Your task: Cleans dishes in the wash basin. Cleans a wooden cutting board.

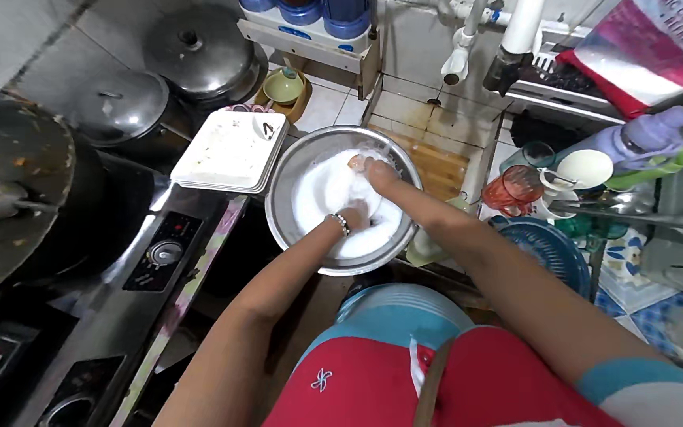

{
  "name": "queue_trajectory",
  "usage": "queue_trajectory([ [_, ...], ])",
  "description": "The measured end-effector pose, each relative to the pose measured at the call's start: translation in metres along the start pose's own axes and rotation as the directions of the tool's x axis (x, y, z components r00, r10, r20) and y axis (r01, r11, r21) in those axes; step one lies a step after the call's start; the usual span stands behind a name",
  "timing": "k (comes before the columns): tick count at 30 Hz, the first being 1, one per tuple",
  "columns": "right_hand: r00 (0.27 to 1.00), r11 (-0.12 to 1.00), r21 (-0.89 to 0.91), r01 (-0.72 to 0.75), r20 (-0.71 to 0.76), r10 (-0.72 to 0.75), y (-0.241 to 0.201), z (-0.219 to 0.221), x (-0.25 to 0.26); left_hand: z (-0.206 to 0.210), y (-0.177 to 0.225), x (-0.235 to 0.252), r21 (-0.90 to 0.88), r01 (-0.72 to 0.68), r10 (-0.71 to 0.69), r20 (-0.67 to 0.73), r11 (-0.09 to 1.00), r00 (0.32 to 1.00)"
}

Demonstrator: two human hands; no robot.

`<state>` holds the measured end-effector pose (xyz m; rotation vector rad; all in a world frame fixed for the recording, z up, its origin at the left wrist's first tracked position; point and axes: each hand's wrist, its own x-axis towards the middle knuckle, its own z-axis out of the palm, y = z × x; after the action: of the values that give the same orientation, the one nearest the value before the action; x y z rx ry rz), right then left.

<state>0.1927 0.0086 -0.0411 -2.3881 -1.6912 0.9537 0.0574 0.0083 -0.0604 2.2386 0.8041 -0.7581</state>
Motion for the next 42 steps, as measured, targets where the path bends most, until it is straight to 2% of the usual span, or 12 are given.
queue_trajectory([
  [3,1.0,0.96,0.281,0.003,-0.021,0.003,0.014,-0.003,0.004,-0.008,-0.001,-0.028,-0.057,-0.067,0.058,-0.142,0.996,0.988],
  [7,0.989,0.613,0.776,-0.149,0.121,0.087,0.022,-0.015,0.001,-0.024,-0.02,-0.049,-0.257,-0.259,0.096,-0.512,0.931,0.853],
  [11,0.997,0.78,0.623,-0.056,0.08,0.007,0.014,-0.025,-0.018,-0.036,-0.03,-0.054,-0.536,-0.348,-0.195,-0.715,0.769,0.671],
  [14,0.976,0.728,0.651,0.215,-0.163,-0.143,-0.009,-0.029,-0.035,-0.04,-0.023,-0.06,-0.701,-0.421,-0.425,-0.696,0.576,0.578],
  [18,0.761,0.767,0.257,0.588,-0.498,-0.417,-0.046,-0.009,-0.054,-0.043,-0.02,-0.07,-0.822,-0.476,-0.597,-0.56,0.313,0.574],
  [21,0.555,0.679,0.0,0.734,-0.576,-0.6,-0.049,0.023,-0.079,-0.034,-0.028,-0.068,-0.791,-0.611,-0.628,-0.463,-0.026,0.626],
  [23,0.377,0.569,-0.082,0.818,-0.671,-0.638,-0.029,0.039,-0.085,-0.032,-0.033,-0.076,-0.728,-0.661,-0.61,-0.445,-0.18,0.656],
  [25,0.34,0.566,-0.061,0.822,-0.745,-0.574,-0.01,0.039,-0.092,-0.027,-0.04,-0.087,-0.658,-0.709,-0.571,-0.489,-0.255,0.659],
  [28,0.516,0.674,0.151,0.723,-0.767,-0.381,-0.011,0.002,-0.097,-0.022,-0.041,-0.102,-0.589,-0.779,-0.539,-0.593,-0.216,0.598],
  [33,0.369,0.594,-0.009,0.804,-0.776,-0.511,-0.064,-0.029,-0.097,-0.023,-0.019,-0.106,-0.665,-0.747,-0.518,-0.636,-0.008,0.572],
  [38,0.382,0.584,-0.088,0.807,-0.676,-0.63,-0.054,-0.004,-0.114,-0.026,-0.023,-0.098,-0.628,-0.762,-0.507,-0.611,-0.156,0.608],
  [42,0.499,0.707,-0.026,0.707,-0.69,-0.524,-0.051,-0.018,-0.104,-0.022,-0.022,-0.103,-0.688,-0.725,-0.556,-0.585,-0.045,0.59],
])
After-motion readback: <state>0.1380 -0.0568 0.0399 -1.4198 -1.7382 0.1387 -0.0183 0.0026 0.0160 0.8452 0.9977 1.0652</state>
